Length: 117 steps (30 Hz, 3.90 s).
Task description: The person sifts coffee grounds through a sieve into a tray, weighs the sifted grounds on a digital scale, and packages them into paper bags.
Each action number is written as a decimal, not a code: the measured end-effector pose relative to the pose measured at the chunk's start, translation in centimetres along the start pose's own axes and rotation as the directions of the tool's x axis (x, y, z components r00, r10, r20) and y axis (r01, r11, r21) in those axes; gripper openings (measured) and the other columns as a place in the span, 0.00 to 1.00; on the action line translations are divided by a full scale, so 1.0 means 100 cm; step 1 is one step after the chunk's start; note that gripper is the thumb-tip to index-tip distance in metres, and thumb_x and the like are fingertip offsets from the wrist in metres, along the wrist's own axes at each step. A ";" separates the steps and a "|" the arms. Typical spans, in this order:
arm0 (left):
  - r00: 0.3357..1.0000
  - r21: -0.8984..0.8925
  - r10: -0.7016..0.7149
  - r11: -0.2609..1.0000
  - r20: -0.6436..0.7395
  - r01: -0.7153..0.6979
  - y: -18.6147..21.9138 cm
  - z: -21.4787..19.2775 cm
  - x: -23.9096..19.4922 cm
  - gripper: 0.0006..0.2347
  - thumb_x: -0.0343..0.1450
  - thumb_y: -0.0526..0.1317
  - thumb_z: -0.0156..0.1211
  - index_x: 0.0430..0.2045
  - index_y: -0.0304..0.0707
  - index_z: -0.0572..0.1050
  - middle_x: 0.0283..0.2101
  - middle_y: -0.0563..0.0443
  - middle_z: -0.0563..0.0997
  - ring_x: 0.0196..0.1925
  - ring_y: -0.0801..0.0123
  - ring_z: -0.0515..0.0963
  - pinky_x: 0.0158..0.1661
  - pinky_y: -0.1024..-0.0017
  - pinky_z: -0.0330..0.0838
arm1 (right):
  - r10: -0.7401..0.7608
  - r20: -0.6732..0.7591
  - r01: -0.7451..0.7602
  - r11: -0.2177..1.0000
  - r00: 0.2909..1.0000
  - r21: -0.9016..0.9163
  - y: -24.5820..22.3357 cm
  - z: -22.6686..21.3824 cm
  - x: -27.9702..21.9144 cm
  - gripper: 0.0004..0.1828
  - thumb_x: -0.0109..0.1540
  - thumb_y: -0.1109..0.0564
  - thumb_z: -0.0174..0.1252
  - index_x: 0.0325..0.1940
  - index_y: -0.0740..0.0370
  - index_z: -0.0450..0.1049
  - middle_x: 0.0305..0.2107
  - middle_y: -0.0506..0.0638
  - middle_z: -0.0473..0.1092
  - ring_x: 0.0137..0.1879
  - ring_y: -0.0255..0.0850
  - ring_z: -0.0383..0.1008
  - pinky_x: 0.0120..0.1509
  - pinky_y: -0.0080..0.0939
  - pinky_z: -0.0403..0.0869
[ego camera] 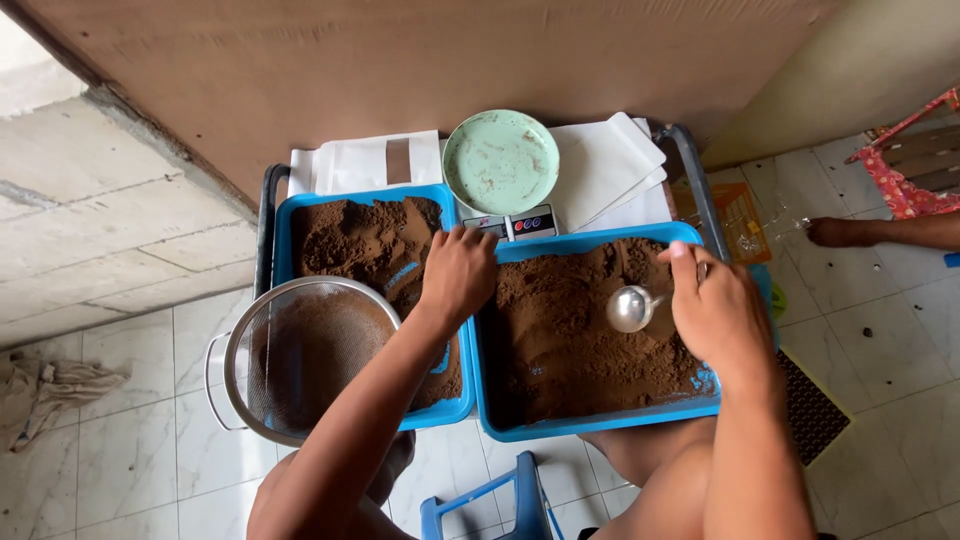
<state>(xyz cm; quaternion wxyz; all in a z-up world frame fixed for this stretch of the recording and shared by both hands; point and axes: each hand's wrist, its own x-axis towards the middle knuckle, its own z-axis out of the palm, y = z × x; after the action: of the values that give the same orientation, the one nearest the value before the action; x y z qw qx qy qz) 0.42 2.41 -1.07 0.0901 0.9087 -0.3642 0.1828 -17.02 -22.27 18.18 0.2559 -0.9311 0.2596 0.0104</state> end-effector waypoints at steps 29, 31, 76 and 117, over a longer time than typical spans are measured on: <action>0.993 -0.116 -0.096 0.988 0.071 0.103 -0.018 -0.050 0.052 0.17 0.72 0.36 0.58 0.56 0.42 0.75 0.57 0.44 0.75 0.60 0.51 0.69 0.61 0.48 0.64 | -0.016 -0.139 0.047 0.974 0.990 0.220 0.055 0.004 -0.009 0.26 0.74 0.45 0.35 0.54 0.56 0.79 0.39 0.56 0.79 0.40 0.47 0.82 0.45 0.51 0.73; 0.988 -0.139 -0.121 0.981 0.094 0.133 -0.022 -0.083 0.038 0.18 0.71 0.38 0.59 0.57 0.42 0.75 0.59 0.46 0.74 0.62 0.51 0.68 0.63 0.49 0.62 | -0.024 -0.133 0.052 0.974 0.991 0.218 0.055 0.004 -0.008 0.27 0.74 0.44 0.35 0.54 0.56 0.79 0.39 0.56 0.79 0.40 0.48 0.82 0.45 0.52 0.73; 0.991 -0.155 -0.046 0.986 0.127 0.065 0.056 -0.118 -0.069 0.23 0.69 0.42 0.64 0.58 0.32 0.72 0.57 0.37 0.73 0.63 0.47 0.71 0.60 0.55 0.64 | -0.213 0.279 0.084 0.908 0.937 0.410 0.029 0.083 0.041 0.14 0.68 0.63 0.49 0.47 0.71 0.81 0.34 0.64 0.81 0.33 0.49 0.81 0.39 0.44 0.73; 0.933 -0.210 -0.348 0.909 0.088 0.359 0.032 -0.108 -0.051 0.26 0.67 0.41 0.66 0.59 0.30 0.68 0.56 0.35 0.72 0.59 0.46 0.72 0.62 0.53 0.60 | -0.678 -0.367 0.735 0.677 0.637 0.026 -0.066 0.145 0.176 0.10 0.73 0.61 0.52 0.49 0.66 0.79 0.37 0.61 0.76 0.40 0.58 0.78 0.43 0.51 0.76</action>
<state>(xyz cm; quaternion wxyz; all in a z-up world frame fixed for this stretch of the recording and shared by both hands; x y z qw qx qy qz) -8.07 6.57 6.93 0.2139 0.9479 -0.2140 0.0992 3.07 -18.86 5.97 0.2721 -0.9199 -0.0881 -0.2681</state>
